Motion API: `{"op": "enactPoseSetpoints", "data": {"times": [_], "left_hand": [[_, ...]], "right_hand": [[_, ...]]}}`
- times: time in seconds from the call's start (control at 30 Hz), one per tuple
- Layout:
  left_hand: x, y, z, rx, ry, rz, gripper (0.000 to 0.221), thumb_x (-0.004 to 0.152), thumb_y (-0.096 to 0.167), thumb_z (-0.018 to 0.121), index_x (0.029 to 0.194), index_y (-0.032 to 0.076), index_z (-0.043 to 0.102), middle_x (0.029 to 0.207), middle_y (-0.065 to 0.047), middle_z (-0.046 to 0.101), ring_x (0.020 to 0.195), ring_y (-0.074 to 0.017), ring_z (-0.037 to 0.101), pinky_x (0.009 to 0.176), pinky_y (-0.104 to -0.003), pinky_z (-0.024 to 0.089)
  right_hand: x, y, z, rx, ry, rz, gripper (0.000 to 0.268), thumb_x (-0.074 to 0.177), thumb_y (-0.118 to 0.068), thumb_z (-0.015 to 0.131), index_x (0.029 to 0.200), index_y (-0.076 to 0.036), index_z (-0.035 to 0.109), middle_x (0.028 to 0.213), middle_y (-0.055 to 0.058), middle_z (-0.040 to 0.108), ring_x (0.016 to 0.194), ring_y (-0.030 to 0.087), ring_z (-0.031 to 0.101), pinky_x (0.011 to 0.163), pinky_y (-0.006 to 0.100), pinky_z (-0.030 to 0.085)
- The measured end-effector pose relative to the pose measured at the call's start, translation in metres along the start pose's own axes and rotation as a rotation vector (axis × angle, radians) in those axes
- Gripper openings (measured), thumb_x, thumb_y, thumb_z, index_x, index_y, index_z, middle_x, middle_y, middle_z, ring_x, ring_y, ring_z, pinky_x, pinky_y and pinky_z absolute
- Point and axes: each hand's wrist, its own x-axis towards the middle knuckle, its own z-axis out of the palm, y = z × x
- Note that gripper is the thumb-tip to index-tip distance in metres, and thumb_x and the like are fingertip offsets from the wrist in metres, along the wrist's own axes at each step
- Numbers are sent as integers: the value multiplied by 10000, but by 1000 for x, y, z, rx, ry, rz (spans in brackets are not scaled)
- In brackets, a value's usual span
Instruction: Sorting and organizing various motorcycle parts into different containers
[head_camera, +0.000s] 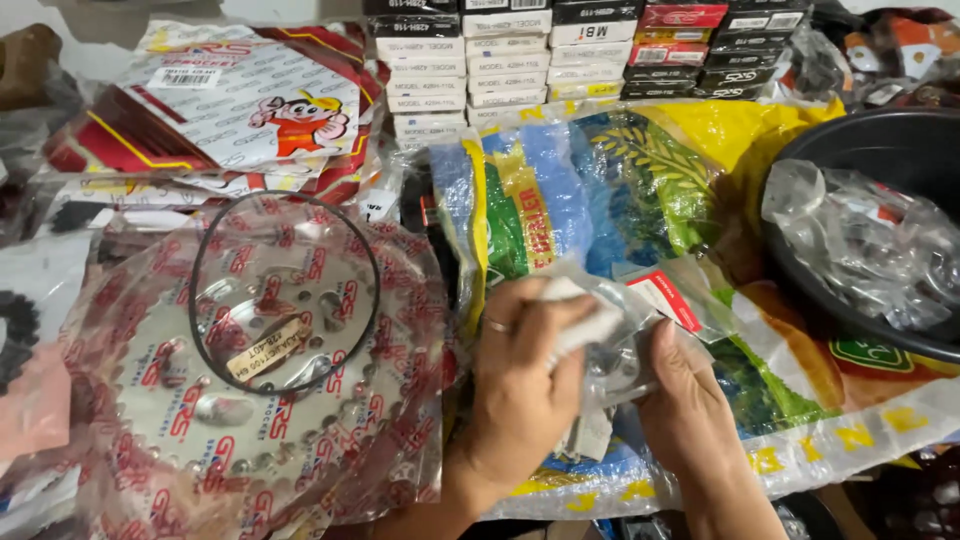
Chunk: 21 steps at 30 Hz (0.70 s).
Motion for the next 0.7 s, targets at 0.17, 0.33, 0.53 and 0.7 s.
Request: {"op": "enactPoseSetpoints", "data": {"times": [0.17,0.33,0.53,0.7], "left_hand": [[-4,-6,13,27,-83,124,327,859,-49,675,1173,27,629,1170,-134,556,1040,-308,578,920,-430,523],[-1,3,3,-80,-233,223,399,879,-43,658,1271,-13,592,1270,-155,539,1137,-337,594,1043,-473,525],[-8,-3,10,-35,-289,268,295,813,-19,686,1080,107,699,1057,-83,558,888,-247,559,832,-391,485],[-2,-16,12,-90,-6,-27,359,771,-83,676,1107,26,609,1130,-151,556,975,-286,591,806,-347,542]], "right_hand": [[-3,6,-6,-90,65,101,534,1079,-400,423,1158,76,654,947,183,664,812,233,594,757,370,490],[-4,-24,19,54,314,256,579,1066,-361,376,1316,119,580,1183,268,635,1046,312,568,915,403,425],[0,-31,12,-154,561,154,627,1053,-490,385,1310,29,625,1173,167,669,973,219,599,827,323,472],[0,6,-59,-1551,431,-373,539,942,-68,647,1475,-62,570,1010,180,758,880,398,715,674,466,526]]}}
